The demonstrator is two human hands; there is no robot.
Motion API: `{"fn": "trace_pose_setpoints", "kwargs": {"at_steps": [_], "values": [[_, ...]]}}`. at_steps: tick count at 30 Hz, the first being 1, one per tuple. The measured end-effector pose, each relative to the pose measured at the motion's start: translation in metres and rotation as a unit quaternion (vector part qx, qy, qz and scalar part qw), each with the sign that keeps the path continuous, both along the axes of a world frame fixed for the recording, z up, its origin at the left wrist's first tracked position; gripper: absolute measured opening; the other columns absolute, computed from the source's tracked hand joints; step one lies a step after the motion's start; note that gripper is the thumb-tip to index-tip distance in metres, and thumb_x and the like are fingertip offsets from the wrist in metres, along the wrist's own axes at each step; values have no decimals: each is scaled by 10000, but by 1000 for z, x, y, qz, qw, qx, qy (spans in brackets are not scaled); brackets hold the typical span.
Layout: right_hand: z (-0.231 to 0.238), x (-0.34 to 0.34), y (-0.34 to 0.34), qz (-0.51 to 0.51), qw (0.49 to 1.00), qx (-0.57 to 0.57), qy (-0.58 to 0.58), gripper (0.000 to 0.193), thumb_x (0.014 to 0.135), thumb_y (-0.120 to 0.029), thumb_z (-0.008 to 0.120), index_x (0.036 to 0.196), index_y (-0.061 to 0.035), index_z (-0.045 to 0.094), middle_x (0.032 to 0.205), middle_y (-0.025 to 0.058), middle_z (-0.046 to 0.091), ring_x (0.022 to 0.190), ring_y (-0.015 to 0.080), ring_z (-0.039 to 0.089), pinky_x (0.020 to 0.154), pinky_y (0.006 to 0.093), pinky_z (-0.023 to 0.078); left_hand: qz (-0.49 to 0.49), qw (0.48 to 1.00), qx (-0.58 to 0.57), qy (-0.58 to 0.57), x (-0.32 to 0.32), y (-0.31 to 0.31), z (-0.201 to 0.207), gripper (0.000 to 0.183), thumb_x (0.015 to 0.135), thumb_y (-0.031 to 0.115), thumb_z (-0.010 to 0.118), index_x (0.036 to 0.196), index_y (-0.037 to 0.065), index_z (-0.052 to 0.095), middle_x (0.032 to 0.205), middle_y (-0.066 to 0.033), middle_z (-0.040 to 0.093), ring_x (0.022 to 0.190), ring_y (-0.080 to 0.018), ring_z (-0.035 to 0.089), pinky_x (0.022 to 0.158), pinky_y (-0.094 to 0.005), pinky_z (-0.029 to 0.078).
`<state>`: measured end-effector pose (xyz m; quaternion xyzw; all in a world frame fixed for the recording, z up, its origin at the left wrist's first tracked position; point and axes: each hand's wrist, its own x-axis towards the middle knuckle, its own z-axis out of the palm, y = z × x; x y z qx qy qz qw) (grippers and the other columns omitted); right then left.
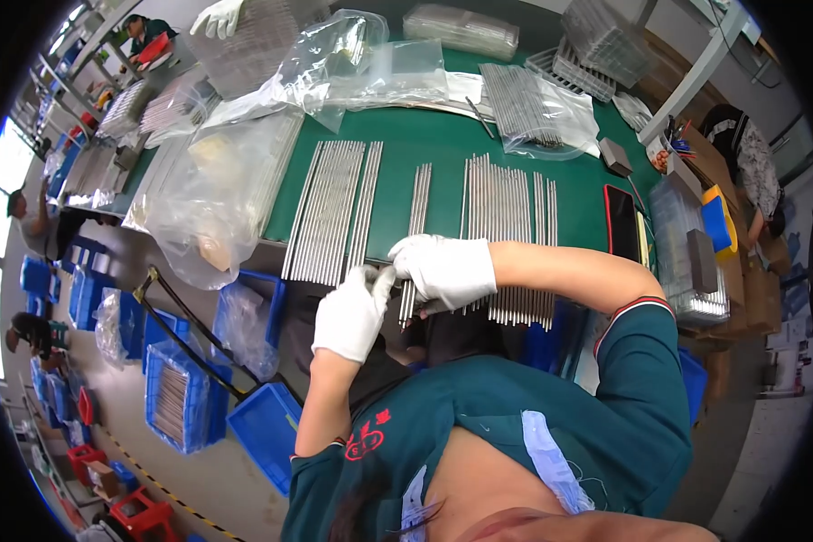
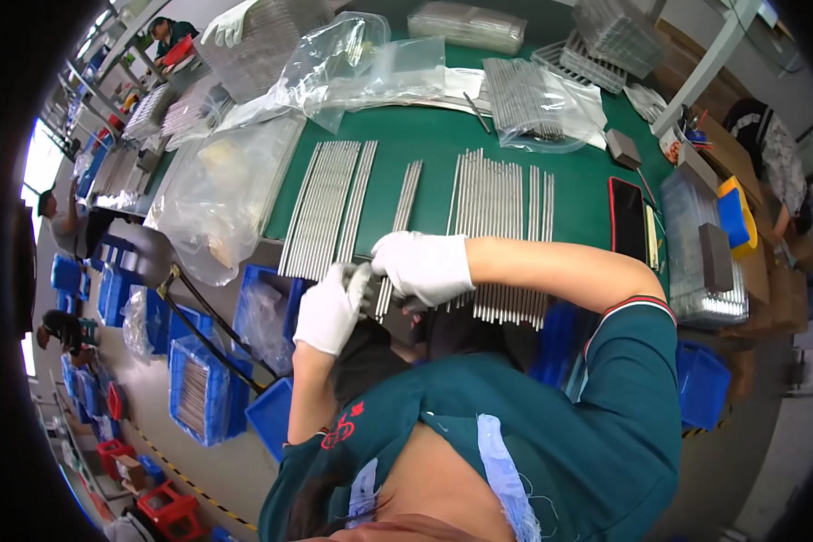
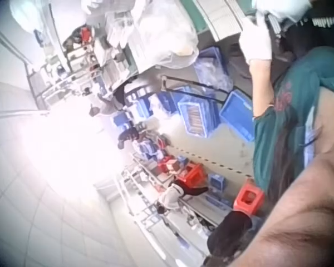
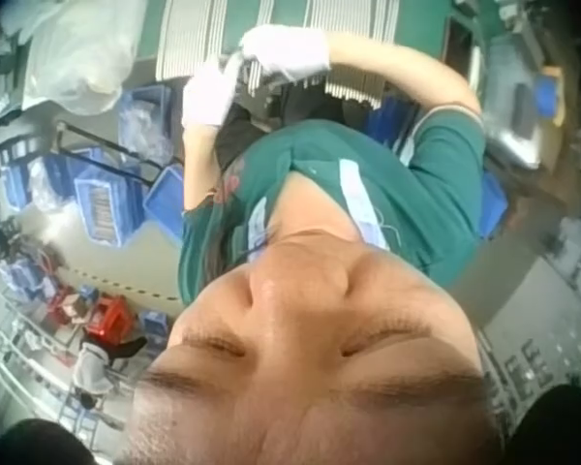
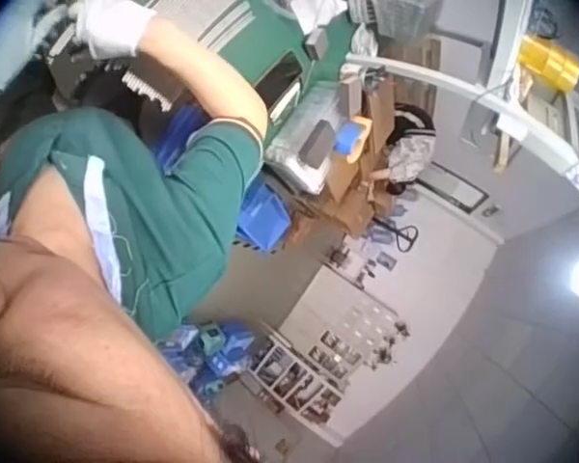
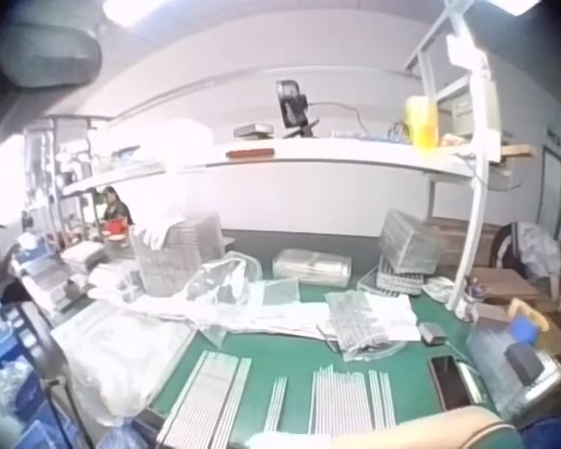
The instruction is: Inspecting and arranging metal rods on a workbench in a manufacturing setting.
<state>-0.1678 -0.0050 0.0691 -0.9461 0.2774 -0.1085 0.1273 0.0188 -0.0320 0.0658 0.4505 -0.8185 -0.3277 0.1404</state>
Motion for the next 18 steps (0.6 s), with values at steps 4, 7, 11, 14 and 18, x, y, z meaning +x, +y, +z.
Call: {"fn": "trace_pose_setpoints", "kwargs": {"at_steps": [4,7,11,14,18], "values": [[6,-10,-14,-23,1000,17,10,208,589,-256,694,580,-58,629,815,113,566,843,281,524,855,380,381,0,938,336,87,10,19,-4,425,885,397,407,962,-9,505,676,-116,612,569,-167,604,504,-276,487],[4,-17,-18,-34,999,28,32,184,576,-253,704,593,-81,640,817,98,564,828,275,522,822,357,396,14,830,498,250,0,15,-29,483,896,446,332,1074,9,437,792,-170,599,600,-221,604,528,-300,514],[8,-22,-14,-36,994,102,14,181,604,-248,689,655,-78,652,869,98,561,857,262,519,795,342,408,3,815,518,260,-17,17,-46,556,885,495,304,1032,-24,439,856,-187,590,672,-235,607,559,-312,514],[9,-38,-7,-85,969,230,-32,183,665,-227,670,714,-51,655,1018,110,567,982,266,504,843,350,402,-2,806,520,281,-24,18,-52,497,893,459,333,1063,3,434,792,-152,575,620,-210,589,550,-305,508],[15,-52,-6,-218,927,264,-151,195,763,-206,615,869,-45,587,1032,96,576,935,215,553,819,306,425,-54,874,427,224,-29,21,-49,427,882,352,440,1128,5,413,755,-102,571,621,-152,578,557,-265,491]]}}
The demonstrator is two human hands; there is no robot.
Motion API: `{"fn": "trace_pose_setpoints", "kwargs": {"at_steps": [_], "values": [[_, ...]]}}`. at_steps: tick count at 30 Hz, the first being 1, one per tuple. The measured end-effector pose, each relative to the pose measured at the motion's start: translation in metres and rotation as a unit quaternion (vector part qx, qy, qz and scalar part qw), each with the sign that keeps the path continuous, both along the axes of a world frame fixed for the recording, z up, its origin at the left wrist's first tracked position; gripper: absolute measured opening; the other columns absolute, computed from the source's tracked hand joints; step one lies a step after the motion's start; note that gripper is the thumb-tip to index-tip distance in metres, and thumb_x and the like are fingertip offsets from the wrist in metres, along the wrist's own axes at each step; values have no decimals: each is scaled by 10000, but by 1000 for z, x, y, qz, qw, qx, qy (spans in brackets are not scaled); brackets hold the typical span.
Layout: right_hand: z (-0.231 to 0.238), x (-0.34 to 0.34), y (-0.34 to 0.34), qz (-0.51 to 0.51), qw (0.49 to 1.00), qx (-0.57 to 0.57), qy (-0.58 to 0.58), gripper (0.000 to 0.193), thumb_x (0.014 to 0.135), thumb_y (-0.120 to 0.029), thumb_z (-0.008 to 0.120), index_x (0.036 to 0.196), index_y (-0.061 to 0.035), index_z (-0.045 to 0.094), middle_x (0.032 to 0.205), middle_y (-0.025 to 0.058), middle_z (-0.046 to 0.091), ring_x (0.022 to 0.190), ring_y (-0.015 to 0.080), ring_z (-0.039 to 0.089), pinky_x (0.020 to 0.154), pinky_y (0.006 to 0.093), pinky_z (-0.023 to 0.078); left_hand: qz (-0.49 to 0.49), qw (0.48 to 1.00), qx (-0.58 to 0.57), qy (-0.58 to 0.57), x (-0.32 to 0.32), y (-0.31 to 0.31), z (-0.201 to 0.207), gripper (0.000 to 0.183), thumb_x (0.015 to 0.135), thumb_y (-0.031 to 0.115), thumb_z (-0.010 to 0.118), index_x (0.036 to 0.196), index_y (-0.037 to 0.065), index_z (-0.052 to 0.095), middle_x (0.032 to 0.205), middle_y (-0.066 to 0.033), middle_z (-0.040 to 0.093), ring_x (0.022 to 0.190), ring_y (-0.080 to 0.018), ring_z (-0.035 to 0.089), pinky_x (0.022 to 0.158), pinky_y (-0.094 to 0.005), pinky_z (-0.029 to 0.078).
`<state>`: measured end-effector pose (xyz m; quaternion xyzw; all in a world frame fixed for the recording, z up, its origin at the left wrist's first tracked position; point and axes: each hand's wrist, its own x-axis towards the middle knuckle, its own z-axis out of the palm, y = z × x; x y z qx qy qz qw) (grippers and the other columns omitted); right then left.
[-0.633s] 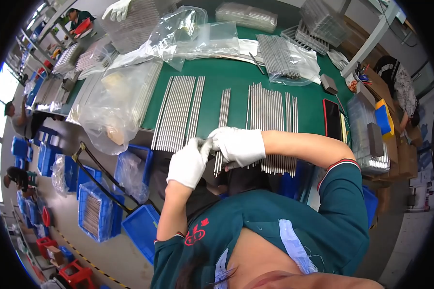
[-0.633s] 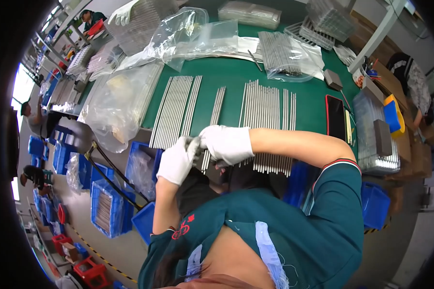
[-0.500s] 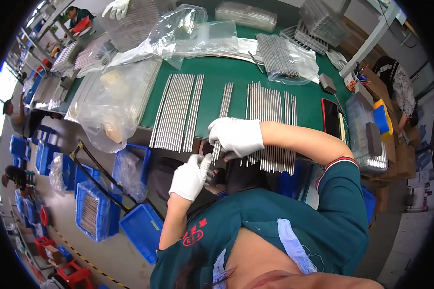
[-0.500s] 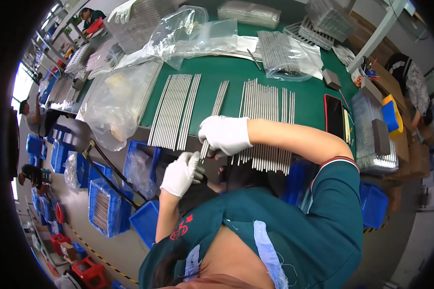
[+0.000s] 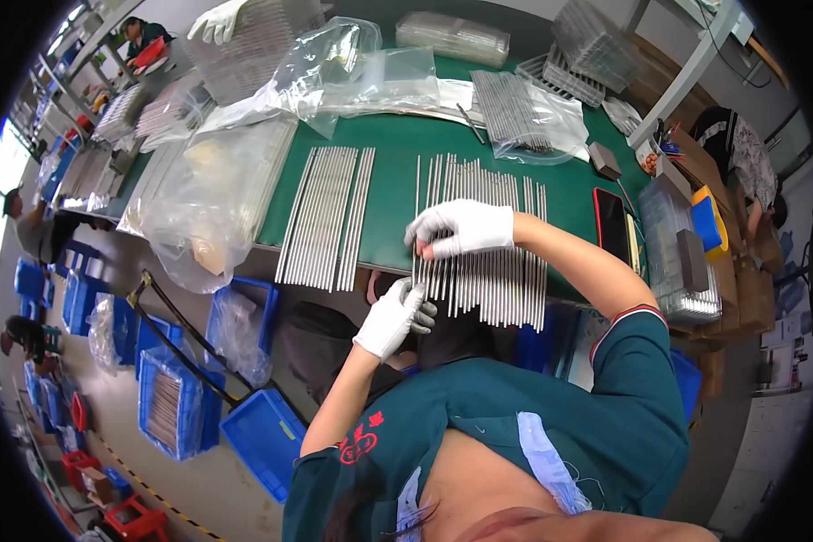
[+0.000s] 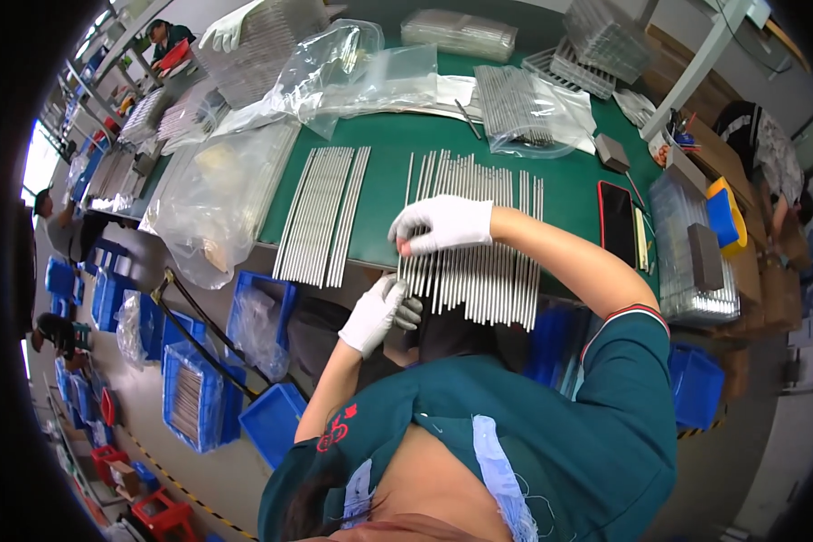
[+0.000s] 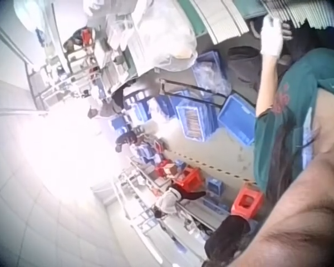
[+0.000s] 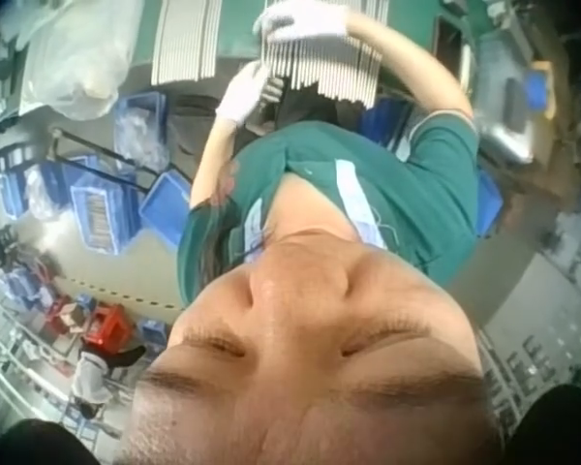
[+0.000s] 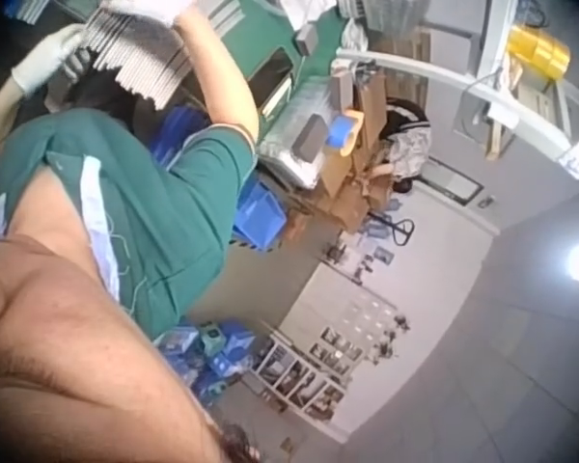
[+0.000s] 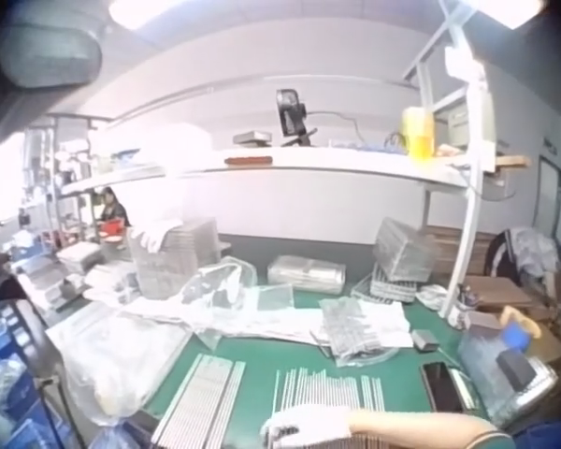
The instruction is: Inspecting and arranging metal rods on a workbench in a manufacturing setting.
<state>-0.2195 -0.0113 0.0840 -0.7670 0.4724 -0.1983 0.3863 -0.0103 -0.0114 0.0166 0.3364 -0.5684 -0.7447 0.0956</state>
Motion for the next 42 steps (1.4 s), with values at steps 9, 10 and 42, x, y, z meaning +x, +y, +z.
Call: {"fn": "trace_pose_setpoints", "kwargs": {"at_steps": [9,10,42], "values": [[-23,2,0,-37,956,-237,170,140,743,-193,600,790,-69,555,787,63,577,806,266,541,947,409,332,13,999,-38,33,35,3,-16,358,894,284,440,1146,35,489,863,-98,615,686,-143,590,625,-249,482],[-25,0,1,-45,952,-247,173,140,739,-191,603,790,-70,556,773,66,577,795,271,543,946,412,335,15,998,-20,57,46,-1,-14,395,900,329,413,1137,23,493,868,-115,609,689,-151,595,628,-252,486],[-32,11,5,-112,945,-255,170,132,714,-142,613,786,-57,543,725,84,550,762,260,540,917,394,353,140,973,169,67,45,-30,-6,340,872,310,479,990,-5,527,666,-56,535,556,-156,569,498,-248,476]]}}
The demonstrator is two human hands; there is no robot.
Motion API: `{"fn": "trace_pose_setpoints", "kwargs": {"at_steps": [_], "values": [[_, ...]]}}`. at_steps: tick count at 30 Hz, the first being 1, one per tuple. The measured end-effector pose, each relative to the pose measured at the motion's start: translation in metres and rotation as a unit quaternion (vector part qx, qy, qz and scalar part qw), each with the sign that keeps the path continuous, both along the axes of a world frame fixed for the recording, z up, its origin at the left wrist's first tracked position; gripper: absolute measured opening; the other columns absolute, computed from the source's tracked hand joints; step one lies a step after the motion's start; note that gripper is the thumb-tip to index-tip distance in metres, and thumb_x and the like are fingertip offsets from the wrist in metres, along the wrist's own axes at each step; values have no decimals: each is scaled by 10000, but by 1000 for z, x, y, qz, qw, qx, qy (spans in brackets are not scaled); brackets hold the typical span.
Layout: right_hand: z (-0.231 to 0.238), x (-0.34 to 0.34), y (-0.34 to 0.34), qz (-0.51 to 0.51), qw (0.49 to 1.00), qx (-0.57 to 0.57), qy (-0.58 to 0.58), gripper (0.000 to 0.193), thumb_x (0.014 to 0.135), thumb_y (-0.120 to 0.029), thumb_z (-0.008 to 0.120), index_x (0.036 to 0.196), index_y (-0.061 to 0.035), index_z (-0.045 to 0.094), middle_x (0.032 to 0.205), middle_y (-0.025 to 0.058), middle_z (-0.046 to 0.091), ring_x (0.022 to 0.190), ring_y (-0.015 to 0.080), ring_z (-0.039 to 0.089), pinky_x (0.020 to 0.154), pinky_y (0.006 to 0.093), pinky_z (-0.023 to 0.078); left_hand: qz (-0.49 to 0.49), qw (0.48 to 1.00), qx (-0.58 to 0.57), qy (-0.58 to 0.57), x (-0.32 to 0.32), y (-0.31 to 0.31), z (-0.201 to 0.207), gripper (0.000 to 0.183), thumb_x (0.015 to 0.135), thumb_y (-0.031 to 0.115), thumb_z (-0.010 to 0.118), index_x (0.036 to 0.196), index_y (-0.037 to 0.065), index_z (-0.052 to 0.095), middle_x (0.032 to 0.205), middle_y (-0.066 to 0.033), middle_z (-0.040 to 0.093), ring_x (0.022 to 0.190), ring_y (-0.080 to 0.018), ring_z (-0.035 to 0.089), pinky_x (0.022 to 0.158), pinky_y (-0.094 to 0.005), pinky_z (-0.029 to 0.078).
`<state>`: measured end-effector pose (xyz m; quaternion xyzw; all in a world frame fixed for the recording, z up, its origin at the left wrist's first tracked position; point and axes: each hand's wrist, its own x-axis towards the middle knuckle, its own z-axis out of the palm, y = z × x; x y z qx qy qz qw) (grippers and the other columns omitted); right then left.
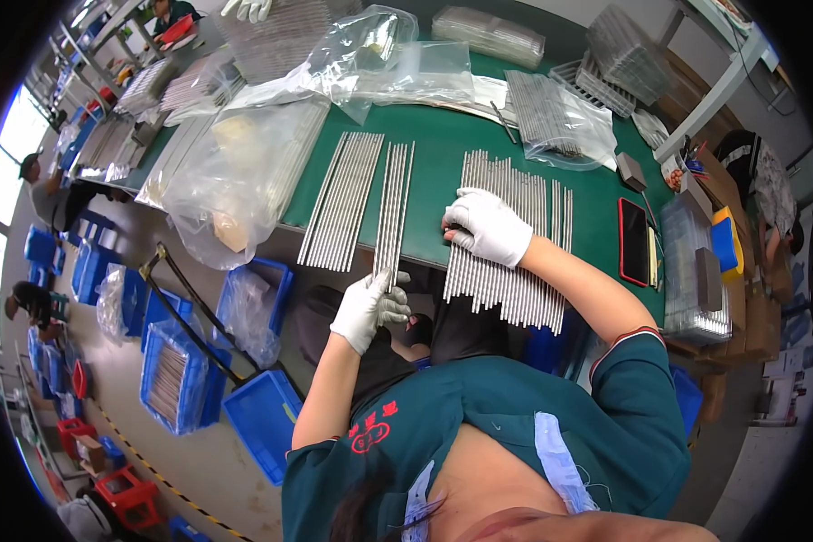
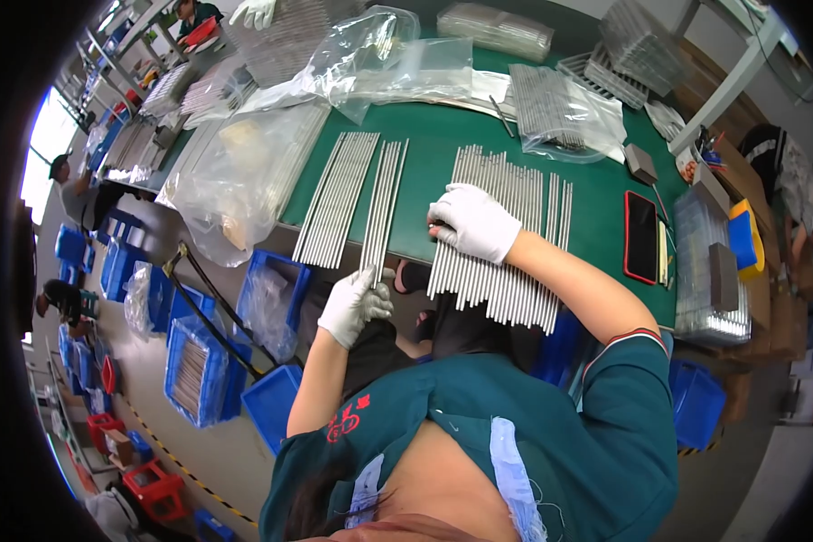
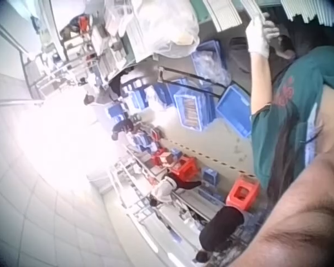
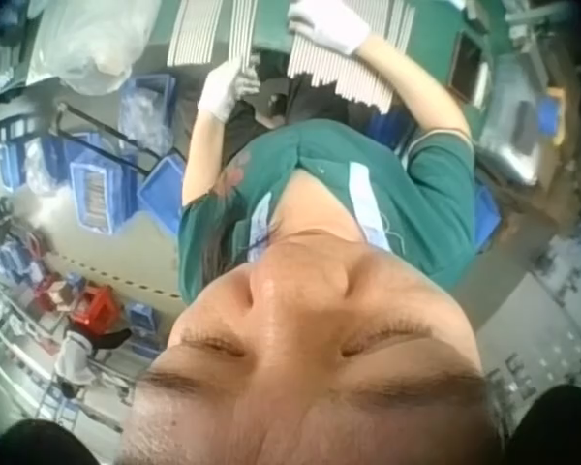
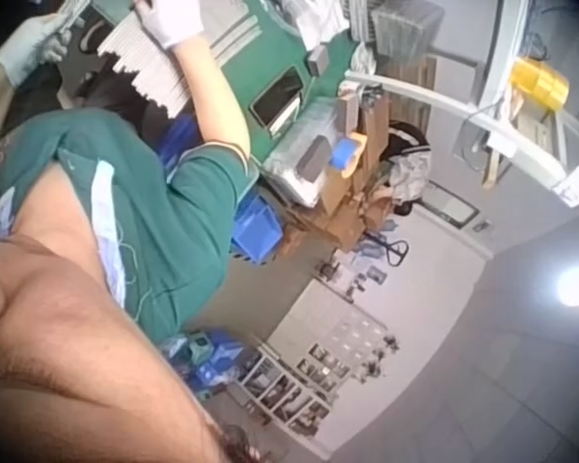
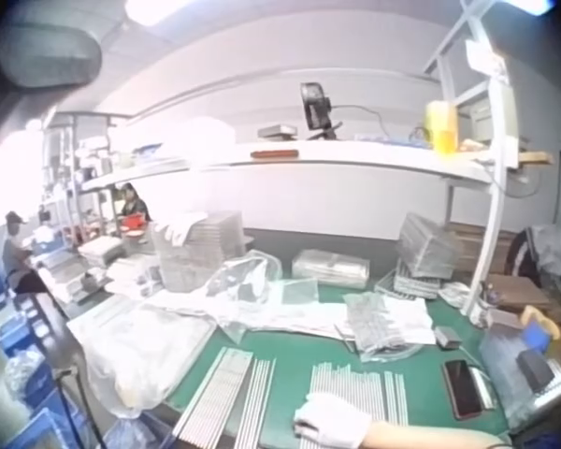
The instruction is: Inspecting and arranging metal rods on a workbench in a manufacturing setting.
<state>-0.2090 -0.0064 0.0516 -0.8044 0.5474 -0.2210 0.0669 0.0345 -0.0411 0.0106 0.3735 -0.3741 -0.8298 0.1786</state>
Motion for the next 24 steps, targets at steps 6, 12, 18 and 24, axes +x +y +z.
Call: {"fn": "trace_pose_setpoints", "kwargs": {"at_steps": [6,12,18,24], "values": [[0,0,-2,14,998,-62,-6,142,725,-194,596,739,-58,558,675,101,552,718,270,535,734,354,403,-24,999,-1,-24,8,3,6,379,871,327,479,1010,-23,516,854,-124,598,679,-201,612,593,-280,511],[13,5,-26,-31,999,9,-29,155,744,-188,599,803,-48,569,771,107,584,785,291,553,724,340,445,13,993,65,102,5,-6,-1,442,885,370,424,1076,-28,456,966,-164,577,783,-234,604,640,-313,522],[-8,-3,-103,-169,979,97,-66,326,810,-348,465,940,-70,573,920,163,600,855,324,570,765,380,440,12,991,85,101,-1,-8,-1,472,894,412,362,1076,-17,436,977,-172,569,797,-248,599,660,-331,528],[-17,5,-135,-146,981,104,-78,375,820,-372,445,995,-62,561,944,174,592,886,327,560,784,378,431,-8,968,186,171,-4,-18,-9,484,882,378,415,1130,-36,433,988,-151,562,773,-230,589,690,-325,523]]}}
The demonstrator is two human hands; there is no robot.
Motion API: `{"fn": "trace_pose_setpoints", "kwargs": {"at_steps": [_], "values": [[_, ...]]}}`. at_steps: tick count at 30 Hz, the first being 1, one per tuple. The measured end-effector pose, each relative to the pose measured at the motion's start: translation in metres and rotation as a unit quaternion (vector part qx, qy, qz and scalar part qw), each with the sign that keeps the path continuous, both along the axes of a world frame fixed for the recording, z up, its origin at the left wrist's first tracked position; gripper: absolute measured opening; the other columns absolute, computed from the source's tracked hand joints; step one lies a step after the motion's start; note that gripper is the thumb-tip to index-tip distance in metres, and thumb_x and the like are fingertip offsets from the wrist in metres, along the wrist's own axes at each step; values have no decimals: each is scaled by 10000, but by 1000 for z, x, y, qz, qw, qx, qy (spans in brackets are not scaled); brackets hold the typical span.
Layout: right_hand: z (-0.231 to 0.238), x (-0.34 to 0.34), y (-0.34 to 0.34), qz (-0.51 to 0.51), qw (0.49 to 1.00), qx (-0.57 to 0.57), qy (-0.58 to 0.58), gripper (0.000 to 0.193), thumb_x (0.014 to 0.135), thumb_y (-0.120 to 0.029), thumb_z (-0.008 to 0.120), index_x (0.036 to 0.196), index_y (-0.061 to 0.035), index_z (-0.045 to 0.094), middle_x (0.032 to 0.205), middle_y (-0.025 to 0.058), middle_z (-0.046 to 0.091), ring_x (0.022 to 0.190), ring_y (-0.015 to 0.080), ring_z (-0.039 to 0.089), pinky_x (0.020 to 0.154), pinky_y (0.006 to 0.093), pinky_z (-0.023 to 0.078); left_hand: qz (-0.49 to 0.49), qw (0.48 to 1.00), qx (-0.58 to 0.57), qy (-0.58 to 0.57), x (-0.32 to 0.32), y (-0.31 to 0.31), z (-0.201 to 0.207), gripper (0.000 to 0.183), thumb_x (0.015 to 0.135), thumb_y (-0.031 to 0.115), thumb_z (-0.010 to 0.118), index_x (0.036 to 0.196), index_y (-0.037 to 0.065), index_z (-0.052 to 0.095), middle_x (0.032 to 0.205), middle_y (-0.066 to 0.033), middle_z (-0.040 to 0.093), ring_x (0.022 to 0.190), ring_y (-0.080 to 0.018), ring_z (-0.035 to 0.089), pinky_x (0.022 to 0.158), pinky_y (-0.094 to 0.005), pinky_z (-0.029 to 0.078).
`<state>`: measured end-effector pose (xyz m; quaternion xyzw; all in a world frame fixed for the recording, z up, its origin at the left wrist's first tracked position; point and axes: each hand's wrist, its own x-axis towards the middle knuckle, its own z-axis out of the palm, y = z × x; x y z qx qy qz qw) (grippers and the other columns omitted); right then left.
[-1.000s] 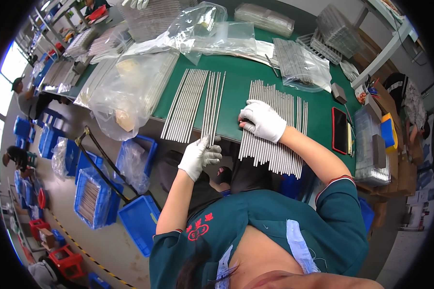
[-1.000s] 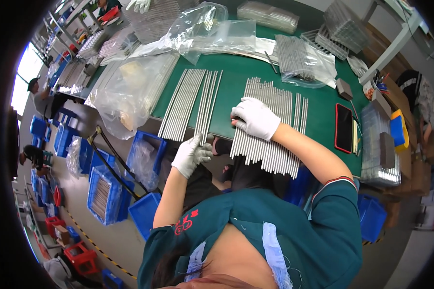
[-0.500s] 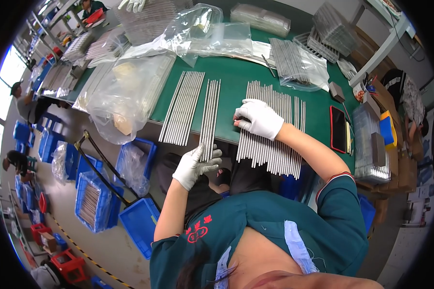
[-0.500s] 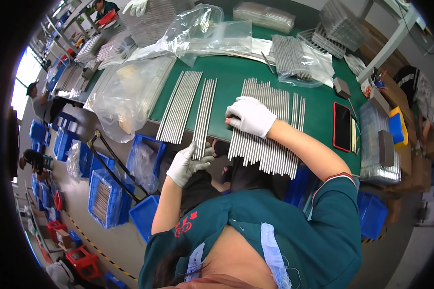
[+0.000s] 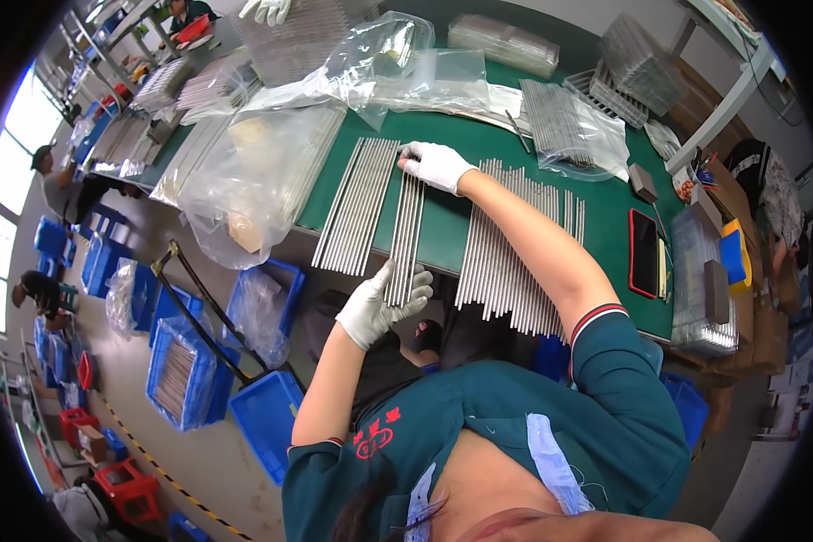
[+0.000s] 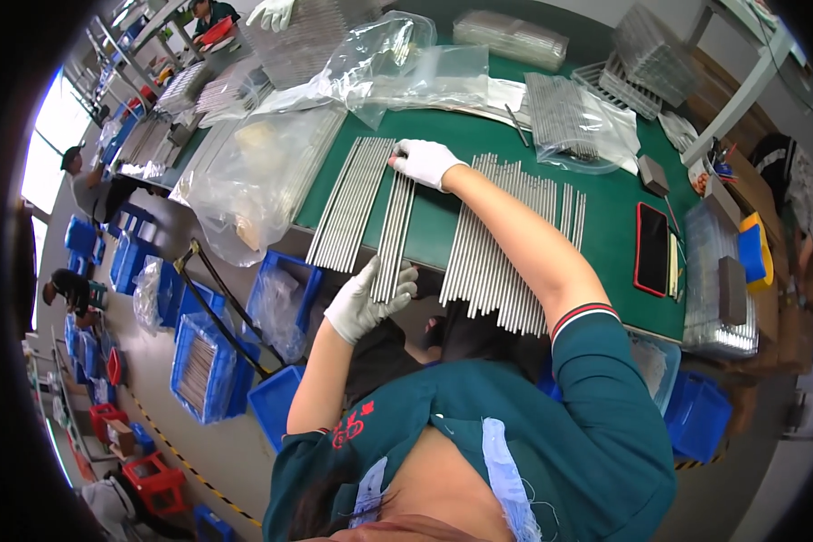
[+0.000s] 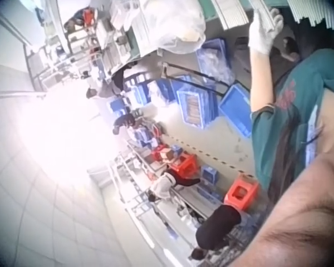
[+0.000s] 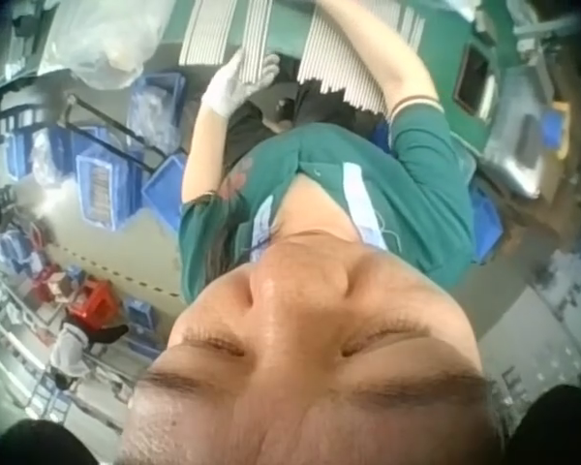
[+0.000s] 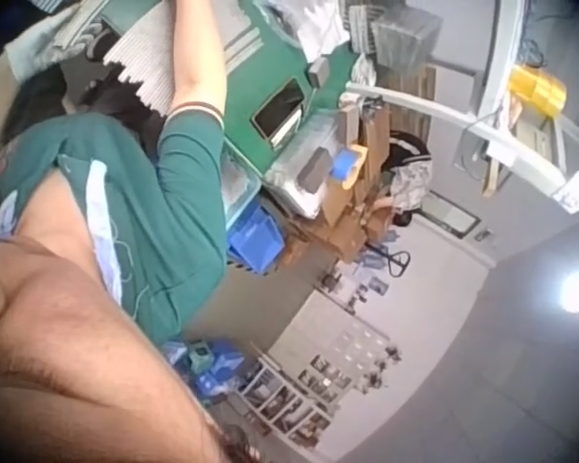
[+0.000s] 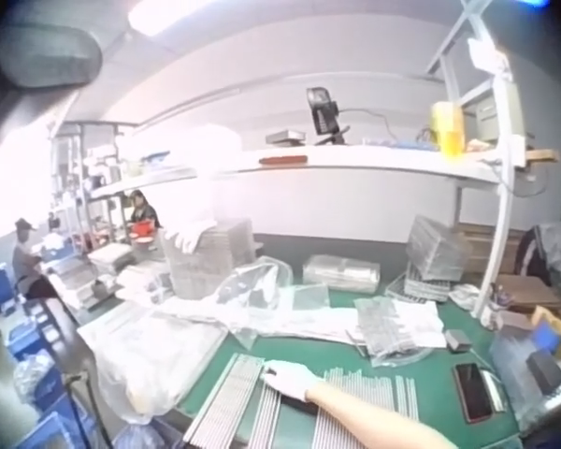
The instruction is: Inspecting and arranging metal rods on a workbench in a manufacturing setting.
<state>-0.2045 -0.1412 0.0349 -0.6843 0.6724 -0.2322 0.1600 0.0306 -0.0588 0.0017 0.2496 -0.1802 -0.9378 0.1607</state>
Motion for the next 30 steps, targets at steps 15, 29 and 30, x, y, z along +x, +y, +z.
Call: {"fn": "trace_pose_setpoints", "kwargs": {"at_steps": [15,29,30], "values": [[83,-25,123,-47,951,-120,-280,278,801,-255,581,962,-29,579,897,45,590,835,100,539,759,237,418,-9,914,-315,-256,29,47,26,219,876,221,487,918,22,567,596,5,496,446,-43,394,421,-191,315],[102,-18,202,20,931,14,-363,203,735,-106,636,919,-23,614,964,56,588,877,115,533,778,259,436,125,770,-515,-355,71,66,81,156,803,139,603,783,-15,585,542,-12,526,498,-71,472,477,-207,372],[107,-17,204,22,921,31,-389,203,730,-105,638,914,-21,615,973,62,589,882,121,534,785,264,435,122,768,-518,-357,73,66,81,155,801,137,605,774,-14,585,540,-11,524,495,-70,469,472,-207,369]]}}
